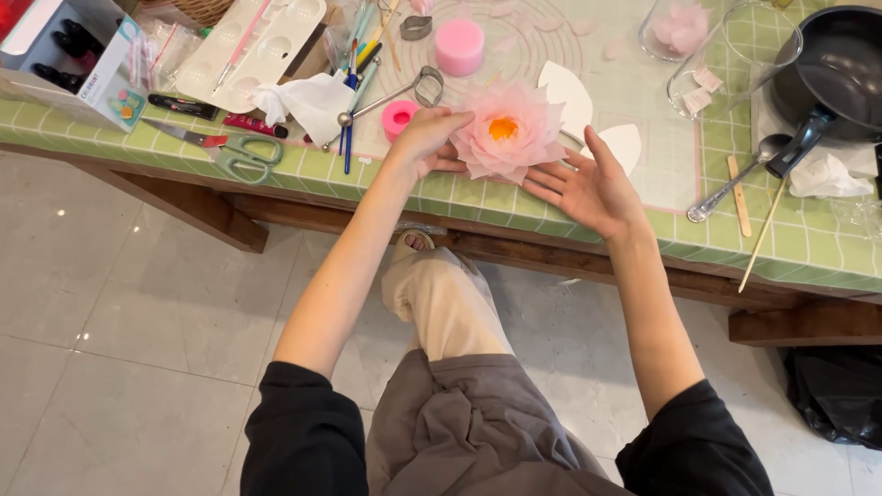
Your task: Assembling a decorative paper lotus flower using sticks, wire, and beads.
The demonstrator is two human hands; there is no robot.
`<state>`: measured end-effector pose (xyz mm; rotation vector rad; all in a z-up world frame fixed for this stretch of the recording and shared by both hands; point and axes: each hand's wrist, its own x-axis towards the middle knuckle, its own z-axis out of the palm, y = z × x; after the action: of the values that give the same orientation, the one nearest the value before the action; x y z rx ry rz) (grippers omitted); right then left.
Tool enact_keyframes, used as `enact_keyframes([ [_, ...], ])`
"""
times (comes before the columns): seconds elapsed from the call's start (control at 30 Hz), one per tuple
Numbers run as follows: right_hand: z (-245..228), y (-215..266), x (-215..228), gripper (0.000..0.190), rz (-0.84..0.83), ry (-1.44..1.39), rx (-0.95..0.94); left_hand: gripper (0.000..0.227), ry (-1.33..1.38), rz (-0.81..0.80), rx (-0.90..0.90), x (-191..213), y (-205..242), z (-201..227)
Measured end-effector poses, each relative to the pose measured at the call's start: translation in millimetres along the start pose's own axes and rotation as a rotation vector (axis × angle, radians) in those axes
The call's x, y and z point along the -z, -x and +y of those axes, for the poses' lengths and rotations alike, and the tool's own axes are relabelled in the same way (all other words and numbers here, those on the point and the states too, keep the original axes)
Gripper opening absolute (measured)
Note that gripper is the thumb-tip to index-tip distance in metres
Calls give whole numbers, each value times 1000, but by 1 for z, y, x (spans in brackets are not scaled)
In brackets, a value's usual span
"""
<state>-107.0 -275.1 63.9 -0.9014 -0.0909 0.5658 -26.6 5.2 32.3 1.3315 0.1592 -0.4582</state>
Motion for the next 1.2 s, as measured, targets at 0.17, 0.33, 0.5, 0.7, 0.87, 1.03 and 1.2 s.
enact_keyframes([
  [0.17,0,36,-7,85,135,-30,99,52,-16,30,-79,9,22,2],
  [0.33,3,84,-28,84,183,73,262,53,-59,83,-255,24,64,0],
  [0.5,12,89,-48,46,184,295,354,39,-444,-51,-390,64,142,17],
  [0.7,-11,14,-103,24,-13,562,249,32,-535,80,-270,160,195,67],
  [0.87,-46,-68,-164,21,-98,708,196,28,-586,263,-380,245,205,130],
  [1.03,-81,-182,-167,30,-145,650,64,21,-678,375,-571,324,142,186],
  [1.2,-125,-256,-207,65,-40,1070,34,19,-1113,790,-774,379,18,232],
])
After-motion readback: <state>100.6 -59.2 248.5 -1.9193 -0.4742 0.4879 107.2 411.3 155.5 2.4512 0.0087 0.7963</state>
